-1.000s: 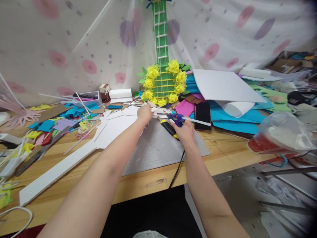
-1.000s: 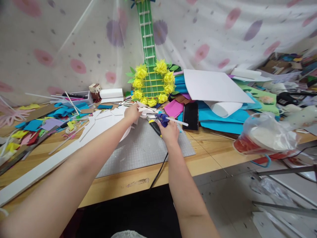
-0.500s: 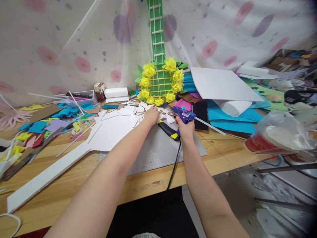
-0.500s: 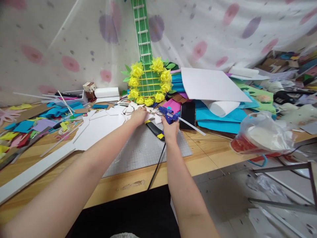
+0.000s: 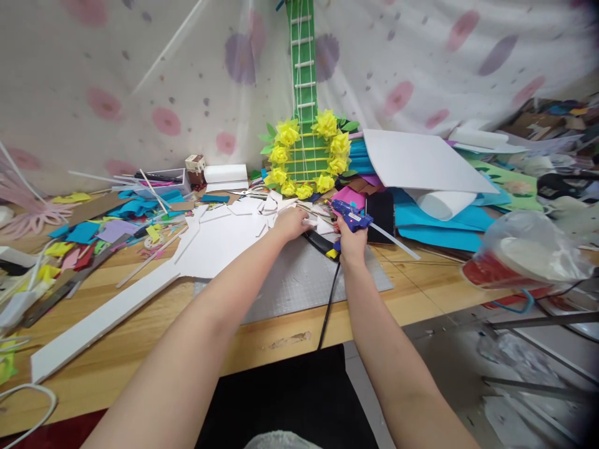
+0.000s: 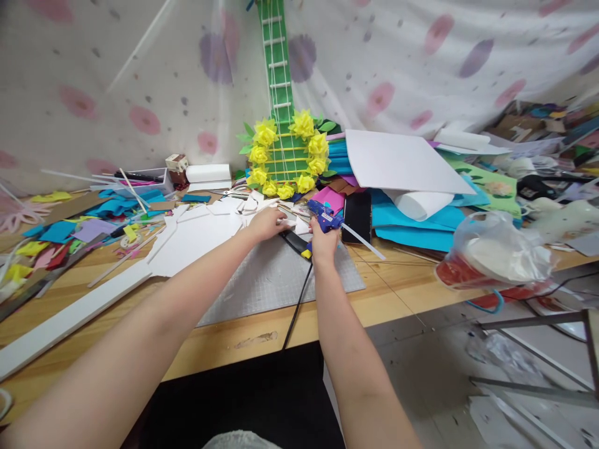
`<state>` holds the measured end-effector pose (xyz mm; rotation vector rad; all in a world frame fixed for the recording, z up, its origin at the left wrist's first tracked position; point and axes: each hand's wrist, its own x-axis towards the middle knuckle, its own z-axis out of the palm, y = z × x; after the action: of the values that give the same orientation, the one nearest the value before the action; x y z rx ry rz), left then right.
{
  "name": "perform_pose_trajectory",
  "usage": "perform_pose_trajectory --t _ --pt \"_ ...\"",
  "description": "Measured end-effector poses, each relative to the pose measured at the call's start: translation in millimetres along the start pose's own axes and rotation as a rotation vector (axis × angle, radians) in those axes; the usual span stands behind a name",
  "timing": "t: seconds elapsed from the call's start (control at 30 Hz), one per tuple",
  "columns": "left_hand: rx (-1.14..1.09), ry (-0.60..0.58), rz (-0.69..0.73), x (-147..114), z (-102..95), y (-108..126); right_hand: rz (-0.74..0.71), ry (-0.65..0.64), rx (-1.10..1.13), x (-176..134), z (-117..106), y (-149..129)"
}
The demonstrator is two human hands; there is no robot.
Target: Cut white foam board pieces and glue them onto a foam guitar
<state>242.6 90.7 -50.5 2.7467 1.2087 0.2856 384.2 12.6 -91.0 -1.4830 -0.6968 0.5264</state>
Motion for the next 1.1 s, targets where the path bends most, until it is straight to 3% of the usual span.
perform_pose_trajectory --t 0.1,0.27,0.4,0.57,0.7,0.77,0.87,1.1 --pt "-0.052 -0.067 -0.024 3 3.6 3 0.115 0.102 0.176 -4 1 -9" --pt "-0.104 -0.060 -0.151 3 1.2 10 0.108 0.082 0.349 -8 2 -18" --pt "-0.297 0.098 -0.257 -4 -7.2 9 0.150 0.010 0.460 -6 1 -21" --pt "-1.142 0.319 -0.486 -37 -28.7 -7 0.228 -0.291 0.641 -13 1 -31" --pt "-1.761 0.289 -0.563 -91 -46.9 -19 0.259 -0.635 0.634 -34 6 -38" --pt "-1.899 0.287 -0.598 -118 -49.4 -22 0.261 -0.791 0.570 -47 10 -39" --pt "-1.982 0.309 -0.679 -144 -46.4 -25 0.242 -0.923 0.445 -64 19 -39" --pt "-2.015 0.316 -0.750 -150 -43.7 -38 0.188 -0.985 0.203 -75 26 -34"
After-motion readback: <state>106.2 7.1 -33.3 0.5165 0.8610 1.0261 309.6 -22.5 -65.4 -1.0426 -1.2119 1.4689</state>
